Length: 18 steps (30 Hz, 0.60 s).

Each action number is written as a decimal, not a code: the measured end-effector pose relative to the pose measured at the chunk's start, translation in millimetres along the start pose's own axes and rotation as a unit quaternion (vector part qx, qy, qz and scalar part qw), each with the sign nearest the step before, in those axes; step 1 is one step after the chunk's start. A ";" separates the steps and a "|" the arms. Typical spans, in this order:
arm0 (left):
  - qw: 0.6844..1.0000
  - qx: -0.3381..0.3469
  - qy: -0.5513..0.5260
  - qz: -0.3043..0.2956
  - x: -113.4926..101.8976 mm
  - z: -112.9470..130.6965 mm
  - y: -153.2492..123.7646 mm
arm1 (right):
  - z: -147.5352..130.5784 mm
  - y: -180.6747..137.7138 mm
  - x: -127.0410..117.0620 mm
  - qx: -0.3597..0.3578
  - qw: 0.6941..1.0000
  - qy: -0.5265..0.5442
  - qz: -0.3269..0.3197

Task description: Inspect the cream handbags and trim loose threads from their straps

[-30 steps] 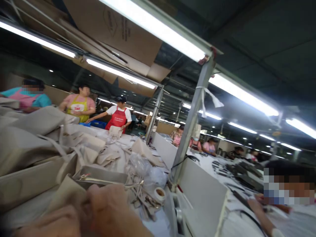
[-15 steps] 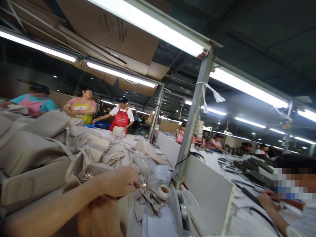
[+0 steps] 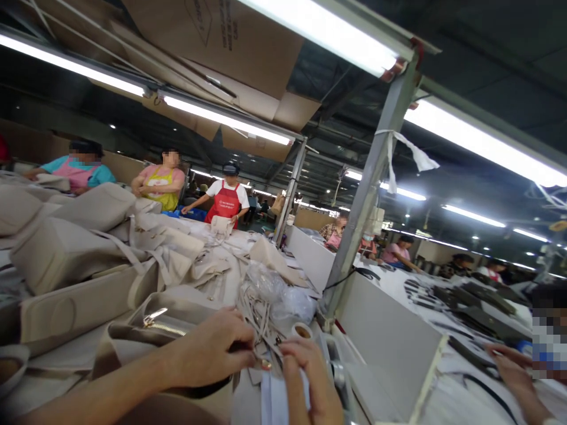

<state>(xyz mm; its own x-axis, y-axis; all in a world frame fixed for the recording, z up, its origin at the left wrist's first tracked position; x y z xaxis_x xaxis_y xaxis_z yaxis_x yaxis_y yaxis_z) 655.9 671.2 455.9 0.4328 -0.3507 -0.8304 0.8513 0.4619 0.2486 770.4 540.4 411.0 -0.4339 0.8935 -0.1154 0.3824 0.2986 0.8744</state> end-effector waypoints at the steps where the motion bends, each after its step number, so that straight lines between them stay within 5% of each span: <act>1: 1.000 0.002 0.003 0.013 0.7 2.0 -1.0 | 16.4 2.1 -4.8 0.090 0.995 0.038 -0.017; 4: 0.999 0.008 0.001 0.035 4.9 3.8 -1.6 | 33.4 -3.8 0.0 0.216 0.966 0.130 -0.054; 13: 1.000 0.018 -0.011 0.008 9.8 4.3 -7.1 | 21.4 -10.3 27.6 0.100 0.978 0.089 -0.161; 18: 0.998 0.040 -0.033 -0.019 12.2 6.5 -6.2 | 24.7 -8.0 23.7 0.084 0.980 0.076 -0.165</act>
<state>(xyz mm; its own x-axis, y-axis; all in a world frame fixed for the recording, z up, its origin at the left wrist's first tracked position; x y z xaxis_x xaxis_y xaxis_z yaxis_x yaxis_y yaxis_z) 657.8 658.8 447.5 0.4159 -0.4208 -0.8062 0.8874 0.3818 0.2584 777.2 567.5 389.7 -0.6681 0.6830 -0.2951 0.3247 0.6246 0.7102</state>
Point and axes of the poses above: each hand's wrist, its own y-axis towards the middle knuckle, its own x-axis out of the palm, z = x × y, the point moved 8 cm from there along y, towards the middle knuckle, and after that the axes turned 14 degrees about -x, right-handed, at the moved point
